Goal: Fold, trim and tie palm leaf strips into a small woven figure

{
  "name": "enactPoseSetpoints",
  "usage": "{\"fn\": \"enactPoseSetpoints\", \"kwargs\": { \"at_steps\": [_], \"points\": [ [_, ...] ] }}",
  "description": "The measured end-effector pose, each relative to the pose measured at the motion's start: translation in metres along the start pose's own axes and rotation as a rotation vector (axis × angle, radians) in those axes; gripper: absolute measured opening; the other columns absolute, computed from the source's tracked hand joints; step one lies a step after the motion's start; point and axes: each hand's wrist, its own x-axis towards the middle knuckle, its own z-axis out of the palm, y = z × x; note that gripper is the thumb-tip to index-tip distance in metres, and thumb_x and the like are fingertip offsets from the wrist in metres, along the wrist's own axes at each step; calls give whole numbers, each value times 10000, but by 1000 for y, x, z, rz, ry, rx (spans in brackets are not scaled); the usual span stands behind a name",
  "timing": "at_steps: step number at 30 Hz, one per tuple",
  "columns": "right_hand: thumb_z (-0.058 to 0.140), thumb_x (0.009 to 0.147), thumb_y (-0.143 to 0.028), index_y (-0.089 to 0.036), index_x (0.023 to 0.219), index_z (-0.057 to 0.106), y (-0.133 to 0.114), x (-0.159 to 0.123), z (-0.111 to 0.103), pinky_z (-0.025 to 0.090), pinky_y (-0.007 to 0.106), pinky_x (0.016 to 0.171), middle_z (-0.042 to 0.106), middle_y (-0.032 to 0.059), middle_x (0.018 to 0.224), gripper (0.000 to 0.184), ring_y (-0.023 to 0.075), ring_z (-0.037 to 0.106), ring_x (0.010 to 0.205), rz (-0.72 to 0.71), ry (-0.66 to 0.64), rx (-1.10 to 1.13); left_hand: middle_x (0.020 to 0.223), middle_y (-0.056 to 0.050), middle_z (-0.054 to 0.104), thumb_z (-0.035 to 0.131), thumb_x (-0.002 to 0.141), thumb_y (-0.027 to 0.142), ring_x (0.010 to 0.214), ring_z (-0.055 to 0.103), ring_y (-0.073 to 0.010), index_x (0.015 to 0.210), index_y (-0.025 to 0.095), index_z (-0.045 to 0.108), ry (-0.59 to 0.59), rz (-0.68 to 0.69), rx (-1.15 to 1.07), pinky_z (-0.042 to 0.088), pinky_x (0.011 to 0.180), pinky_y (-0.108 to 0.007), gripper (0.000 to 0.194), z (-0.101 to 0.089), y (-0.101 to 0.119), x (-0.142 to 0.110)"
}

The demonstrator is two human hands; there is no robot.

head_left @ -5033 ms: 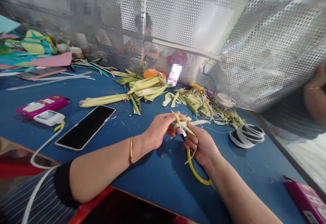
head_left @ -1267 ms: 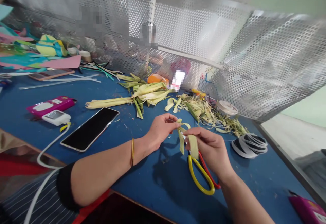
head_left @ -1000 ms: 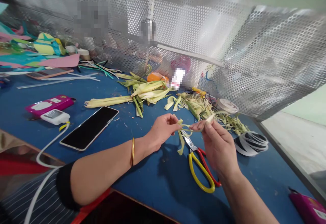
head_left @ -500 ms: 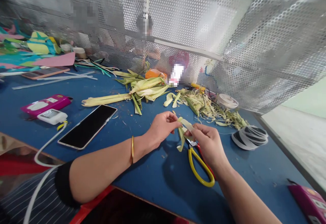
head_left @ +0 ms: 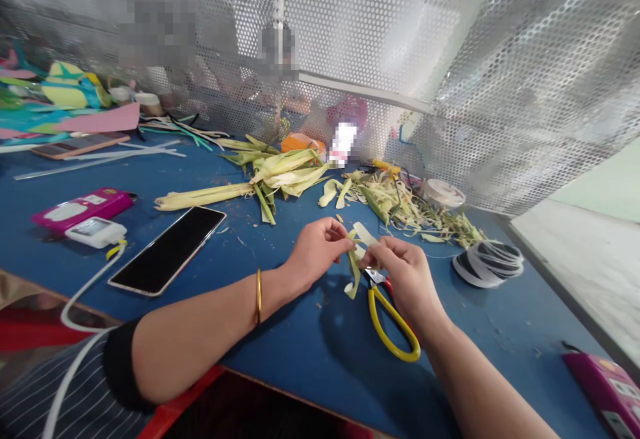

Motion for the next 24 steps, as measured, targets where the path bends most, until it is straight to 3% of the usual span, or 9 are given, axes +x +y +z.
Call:
{"fn": "enactPoseSetpoints", "kwargs": {
  "at_steps": [4, 9, 15, 24],
  "points": [
    [575, 771, -357, -187, 490, 619, 0, -1, 0, 413, 276, 632, 619, 38, 556, 332, 159, 527, 600, -35, 27, -64, 564, 58, 542, 739, 665, 214, 487, 479, -75, 708, 171, 552, 4, -7, -4, 372, 479, -202, 197, 0, 0, 0],
    [528, 685, -244, -175, 468, 604, 2, 0, 0, 338, 262, 556, 541, 8, 524, 240, 131, 449, 562, -11, -2, -113, 585, 52, 558, 723, 687, 237, 490, 481, -78, 724, 177, 555, -5, 26, 33, 375, 486, -208, 183, 0, -4, 0],
    [530, 630, -256, -174, 430, 576, 6, 3, 3, 280, 261, 492, 487, -2, 458, 221, 112, 377, 496, 71, -1, -8, 661, 27, 617, 698, 713, 240, 593, 546, -107, 728, 187, 574, 17, 183, 223, 412, 576, -223, 136, -1, -9, 0],
    [549, 553, -241, -200, 356, 476, 6, 5, 7, 355, 268, 524, 498, 14, 445, 214, 126, 431, 511, 185, -31, 214, 764, 8, 659, 647, 757, 217, 724, 589, -138, 746, 211, 569, 63, 338, 428, 420, 664, -236, 79, -1, -12, -5]
  ]
}}
